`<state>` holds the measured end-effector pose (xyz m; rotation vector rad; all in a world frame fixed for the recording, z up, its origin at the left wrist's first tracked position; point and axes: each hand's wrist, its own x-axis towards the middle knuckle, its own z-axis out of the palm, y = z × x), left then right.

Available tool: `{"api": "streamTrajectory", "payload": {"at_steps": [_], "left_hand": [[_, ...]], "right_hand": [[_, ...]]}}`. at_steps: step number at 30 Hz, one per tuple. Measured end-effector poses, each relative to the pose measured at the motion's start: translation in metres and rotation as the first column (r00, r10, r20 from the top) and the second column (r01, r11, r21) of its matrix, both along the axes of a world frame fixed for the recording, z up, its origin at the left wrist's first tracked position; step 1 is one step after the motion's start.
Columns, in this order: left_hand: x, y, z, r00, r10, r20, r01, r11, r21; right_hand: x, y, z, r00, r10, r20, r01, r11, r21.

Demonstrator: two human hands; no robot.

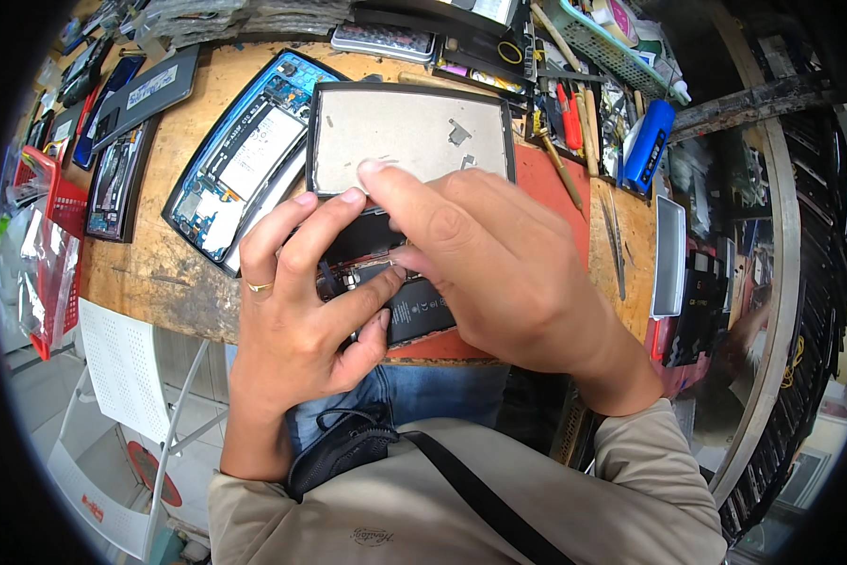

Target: The person opens a smartphone and uses a screwdriver to remove screws from the internal frame. They manipulate internal components and connectors while the phone remains disassembled on the workbench.

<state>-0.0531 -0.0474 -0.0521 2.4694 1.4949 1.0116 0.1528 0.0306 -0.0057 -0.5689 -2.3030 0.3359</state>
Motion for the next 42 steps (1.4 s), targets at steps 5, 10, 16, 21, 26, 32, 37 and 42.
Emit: {"api": "streamTrajectory", "payload": {"at_steps": [5,10,16,21,26,32,37,42], "left_hand": [[0.0001,-0.0020,-0.0019,1.000,0.009,0.005,-0.009,1.000,0.003],[-0.0009,-0.0014,-0.0040,1.000,-0.006,0.009,0.006,1.000,0.017],[-0.0005,-0.0011,-0.0054,1.000,-0.009,0.022,0.009,1.000,0.020],[-0.0001,-0.0011,-0.0011,1.000,-0.005,0.005,0.005,1.000,-0.002],[-0.0003,-0.0018,0.0002,1.000,-0.001,0.005,0.001,1.000,-0.016],[-0.0003,-0.0026,-0.0027,1.000,0.009,0.010,-0.009,1.000,-0.004],[-0.0004,-0.0014,-0.0023,1.000,-0.007,0.013,0.007,1.000,0.006],[-0.0012,-0.0012,-0.0051,1.000,-0.004,0.018,0.004,1.000,0.026]], "right_hand": [[0.0035,-0.0018,0.0053,0.999,-0.011,0.042,0.010,1.000,0.022],[0.0016,-0.0024,0.0055,0.999,0.018,0.026,-0.019,1.000,0.022],[0.0012,-0.0017,0.0023,1.000,0.003,0.029,-0.005,0.998,0.063],[0.0003,-0.0024,0.0030,0.996,-0.062,0.067,0.056,0.995,0.088],[0.0033,-0.0033,0.0018,0.997,-0.051,0.062,0.046,0.997,0.068],[0.0039,-0.0029,0.0050,0.997,-0.026,0.076,0.023,0.999,0.038],[0.0005,-0.0027,-0.0007,1.000,-0.015,0.022,0.014,0.998,0.055],[-0.0029,-0.0030,0.0039,1.000,0.011,0.013,-0.011,0.999,0.034]]}}
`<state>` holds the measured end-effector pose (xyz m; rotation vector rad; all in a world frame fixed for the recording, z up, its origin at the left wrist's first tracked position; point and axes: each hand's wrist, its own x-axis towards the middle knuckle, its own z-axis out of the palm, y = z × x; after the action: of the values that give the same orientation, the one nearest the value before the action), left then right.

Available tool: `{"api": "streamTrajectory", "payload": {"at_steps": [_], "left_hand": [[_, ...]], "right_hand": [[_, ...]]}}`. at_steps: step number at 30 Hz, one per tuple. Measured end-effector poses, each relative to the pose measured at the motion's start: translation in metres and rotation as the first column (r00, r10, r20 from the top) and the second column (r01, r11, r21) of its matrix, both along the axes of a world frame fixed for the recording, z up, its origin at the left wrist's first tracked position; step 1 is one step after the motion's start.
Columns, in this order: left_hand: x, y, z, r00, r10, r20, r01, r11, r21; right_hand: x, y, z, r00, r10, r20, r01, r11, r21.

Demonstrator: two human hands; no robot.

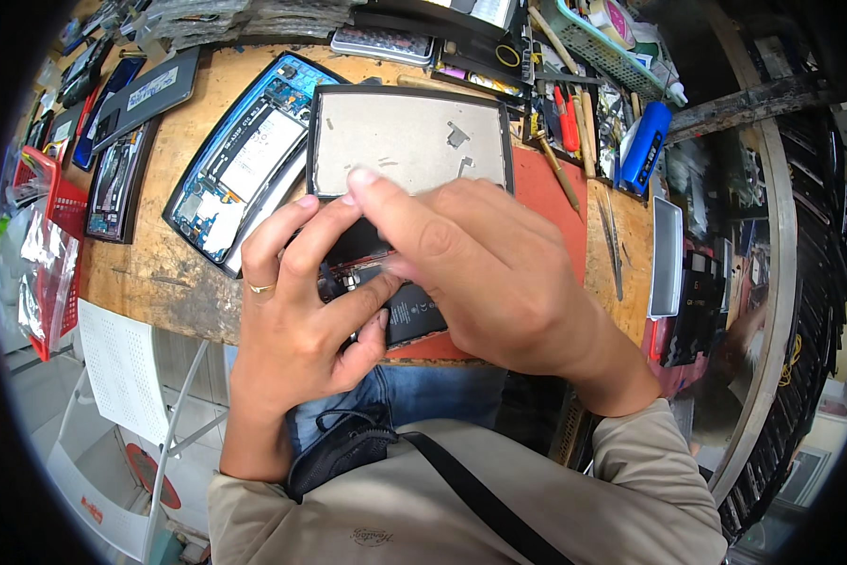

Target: The person opens a smartphone and uses a screwdriver to remove screws from the internal frame. They manipulate internal components and connectors while the phone remains disassembled on the workbench.

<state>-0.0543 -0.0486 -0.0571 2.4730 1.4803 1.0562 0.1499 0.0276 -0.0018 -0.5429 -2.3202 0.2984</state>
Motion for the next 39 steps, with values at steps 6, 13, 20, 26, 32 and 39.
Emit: {"api": "streamTrajectory", "payload": {"at_steps": [6,13,20,26,32,39], "left_hand": [[0.0014,-0.0014,0.0009,1.000,0.016,-0.008,-0.016,1.000,-0.010],[0.0010,-0.0008,0.0013,1.000,0.007,-0.007,-0.007,1.000,-0.017],[0.0017,-0.0007,-0.0008,1.000,0.012,-0.011,-0.012,1.000,-0.006],[0.0034,-0.0004,-0.0004,0.999,0.035,-0.024,-0.035,0.999,0.017],[0.0030,-0.0004,-0.0014,0.998,0.042,-0.040,-0.041,0.999,0.024],[0.0048,0.0010,0.0017,0.999,0.044,-0.020,-0.043,0.999,0.018]], "right_hand": [[-0.0011,0.0037,-0.0104,0.999,0.023,-0.040,-0.023,1.000,0.021],[0.0016,0.0000,-0.0015,0.997,-0.041,0.064,0.041,0.999,-0.004],[0.0019,0.0009,-0.0031,0.999,0.042,-0.001,-0.041,0.989,-0.141],[0.0016,-0.0007,-0.0053,1.000,0.017,0.010,-0.015,0.993,-0.116],[0.0022,-0.0040,-0.0038,0.999,0.027,0.033,-0.022,0.990,-0.142],[0.0062,-0.0047,-0.0023,0.997,0.024,0.069,-0.011,0.981,-0.191]]}}
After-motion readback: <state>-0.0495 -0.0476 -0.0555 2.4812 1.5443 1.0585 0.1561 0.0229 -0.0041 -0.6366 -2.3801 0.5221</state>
